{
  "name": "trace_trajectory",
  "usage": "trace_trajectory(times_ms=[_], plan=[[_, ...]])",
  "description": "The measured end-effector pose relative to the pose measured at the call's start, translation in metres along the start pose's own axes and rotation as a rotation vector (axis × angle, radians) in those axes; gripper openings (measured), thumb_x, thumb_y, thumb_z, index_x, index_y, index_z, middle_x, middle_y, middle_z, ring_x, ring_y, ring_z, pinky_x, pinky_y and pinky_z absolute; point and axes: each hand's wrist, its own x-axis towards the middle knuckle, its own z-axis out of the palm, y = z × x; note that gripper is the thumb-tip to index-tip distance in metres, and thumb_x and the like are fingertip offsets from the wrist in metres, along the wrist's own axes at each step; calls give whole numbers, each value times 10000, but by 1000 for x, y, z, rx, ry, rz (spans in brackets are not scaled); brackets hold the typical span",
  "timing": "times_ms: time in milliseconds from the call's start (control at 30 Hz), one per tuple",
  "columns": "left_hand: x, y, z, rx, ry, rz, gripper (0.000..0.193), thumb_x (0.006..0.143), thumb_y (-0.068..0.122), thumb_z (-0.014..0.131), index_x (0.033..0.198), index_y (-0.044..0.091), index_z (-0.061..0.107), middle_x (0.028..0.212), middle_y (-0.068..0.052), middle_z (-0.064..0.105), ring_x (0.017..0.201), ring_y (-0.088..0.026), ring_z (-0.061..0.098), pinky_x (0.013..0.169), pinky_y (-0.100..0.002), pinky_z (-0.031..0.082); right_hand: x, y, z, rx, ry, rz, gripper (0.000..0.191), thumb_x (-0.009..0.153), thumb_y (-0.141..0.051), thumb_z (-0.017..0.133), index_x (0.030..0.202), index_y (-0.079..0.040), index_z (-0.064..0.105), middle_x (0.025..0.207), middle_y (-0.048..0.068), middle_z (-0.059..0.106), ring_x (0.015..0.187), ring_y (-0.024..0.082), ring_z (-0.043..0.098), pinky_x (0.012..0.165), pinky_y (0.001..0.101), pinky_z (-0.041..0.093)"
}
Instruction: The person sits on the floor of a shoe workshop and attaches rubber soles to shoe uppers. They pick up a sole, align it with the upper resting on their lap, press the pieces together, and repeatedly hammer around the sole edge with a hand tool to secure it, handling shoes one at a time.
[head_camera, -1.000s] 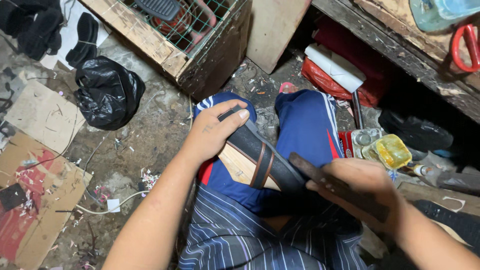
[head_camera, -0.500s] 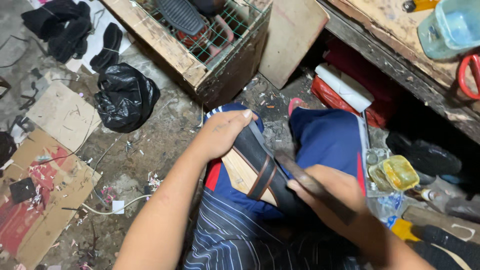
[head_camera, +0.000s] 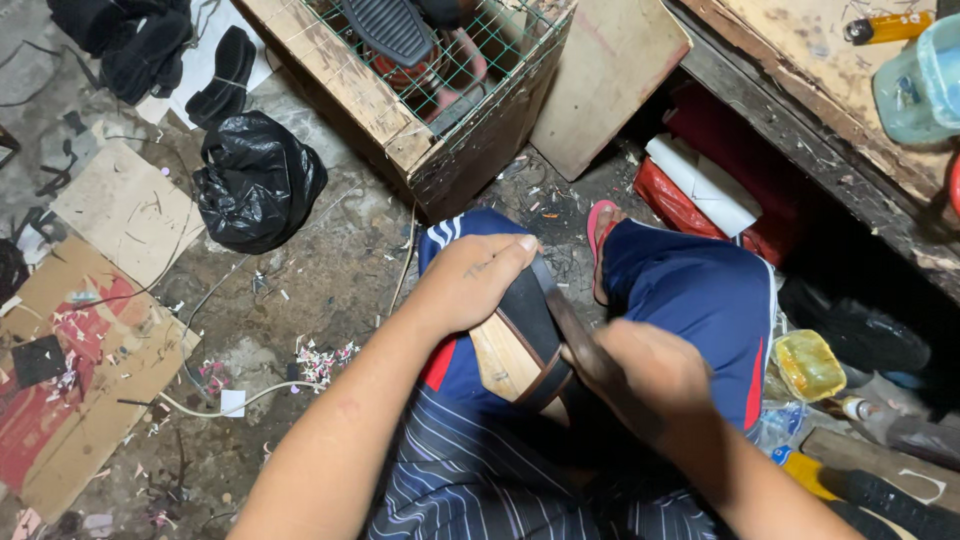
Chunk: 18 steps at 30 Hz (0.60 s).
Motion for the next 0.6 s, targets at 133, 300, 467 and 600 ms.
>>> trace_trajectory(times_ms=[133,300,467,600], plan=[[0,1,-1,66,17,32,478,1012,419,434,1140,69,734,1035,-131,779,1002,-229,733,912,-328,522,-3,-3,-5,-77,-10,68,159,788,-227,781,774,-131,655,696,110,604,657,325,631,569,428,475],[3,0,4,45,11,-60,529,1018,449,379,1092,74,746,1032,-124,776,998,-258,728,916,-346,515,53,-5,2,159,-32,149,148,878,-209,755,875,-90,666,747,108,617,675,286,646,610,379,506],[-22,7,7,-202,-24,69,515,864,273,738,1276,0,592,1212,-124,680,1140,-211,633,986,-355,500,58,-2,-16,426,88,210,207,931,-158,685,1098,-39,655,922,92,687,809,251,677,757,321,531],[-55,30,13,-554,-36,10,673,766,145,838,1347,-5,533,1245,-88,659,1133,-161,649,1003,-337,534,19,5,-47,332,76,354,185,906,-131,682,1069,-46,667,892,91,683,827,235,641,781,308,517]])
